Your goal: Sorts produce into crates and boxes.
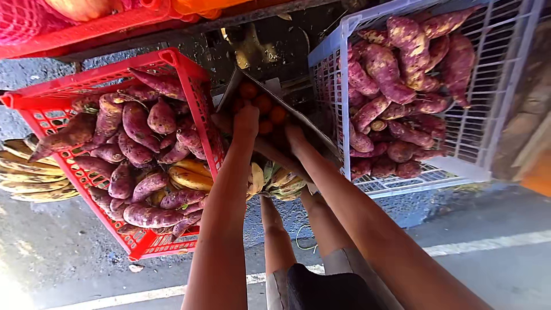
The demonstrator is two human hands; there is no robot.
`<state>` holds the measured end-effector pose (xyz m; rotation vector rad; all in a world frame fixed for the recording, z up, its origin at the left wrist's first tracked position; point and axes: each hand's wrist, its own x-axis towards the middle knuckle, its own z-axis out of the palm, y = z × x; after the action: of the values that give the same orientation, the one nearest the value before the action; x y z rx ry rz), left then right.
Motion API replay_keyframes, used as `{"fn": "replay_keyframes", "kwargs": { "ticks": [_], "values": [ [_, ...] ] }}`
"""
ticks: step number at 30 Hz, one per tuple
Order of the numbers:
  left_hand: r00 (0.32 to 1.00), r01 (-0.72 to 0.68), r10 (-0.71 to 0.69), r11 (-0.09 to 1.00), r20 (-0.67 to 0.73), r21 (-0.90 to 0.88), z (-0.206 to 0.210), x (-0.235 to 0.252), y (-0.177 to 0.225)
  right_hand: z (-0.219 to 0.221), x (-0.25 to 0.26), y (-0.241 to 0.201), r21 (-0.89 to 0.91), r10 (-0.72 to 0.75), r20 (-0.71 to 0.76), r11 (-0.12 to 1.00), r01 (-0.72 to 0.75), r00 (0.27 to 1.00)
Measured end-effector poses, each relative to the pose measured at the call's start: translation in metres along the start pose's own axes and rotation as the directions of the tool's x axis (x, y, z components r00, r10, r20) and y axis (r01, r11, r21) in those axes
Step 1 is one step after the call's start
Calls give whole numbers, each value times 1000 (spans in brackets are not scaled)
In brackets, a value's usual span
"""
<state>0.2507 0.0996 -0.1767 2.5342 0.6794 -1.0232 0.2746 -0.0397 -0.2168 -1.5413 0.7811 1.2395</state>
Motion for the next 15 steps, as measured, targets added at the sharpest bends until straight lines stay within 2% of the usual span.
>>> {"fn": "replay_keyframes", "kwargs": {
  "ticks": [3,6,7,10,12,14,15],
  "values": [
    [998,42,-41,999,-36,13,13,7,3,3,6,11,83,-111,189,992,96,976],
    [991,98,-93,994,98,-55,-9,2,9,6,14,13,-132,-183,74,972,192,980],
    [989,102,-98,994,110,-28,-16,1,8,6,20,13,-205,-201,56,956,208,978],
    [994,98,-99,995,37,27,-19,1,4,4,20,6,-369,-184,63,909,195,981],
    [994,110,-110,994,-13,-21,-16,-4,11,-3,-8,-5,-576,-164,101,795,192,981],
    [999,49,-51,993,-15,-108,-11,-14,24,-15,-62,-24,-781,-291,222,518,348,931],
    [1000,23,-23,984,1,-177,-6,-19,29,-19,-99,-39,-792,-424,293,396,466,857]
  ]
}}
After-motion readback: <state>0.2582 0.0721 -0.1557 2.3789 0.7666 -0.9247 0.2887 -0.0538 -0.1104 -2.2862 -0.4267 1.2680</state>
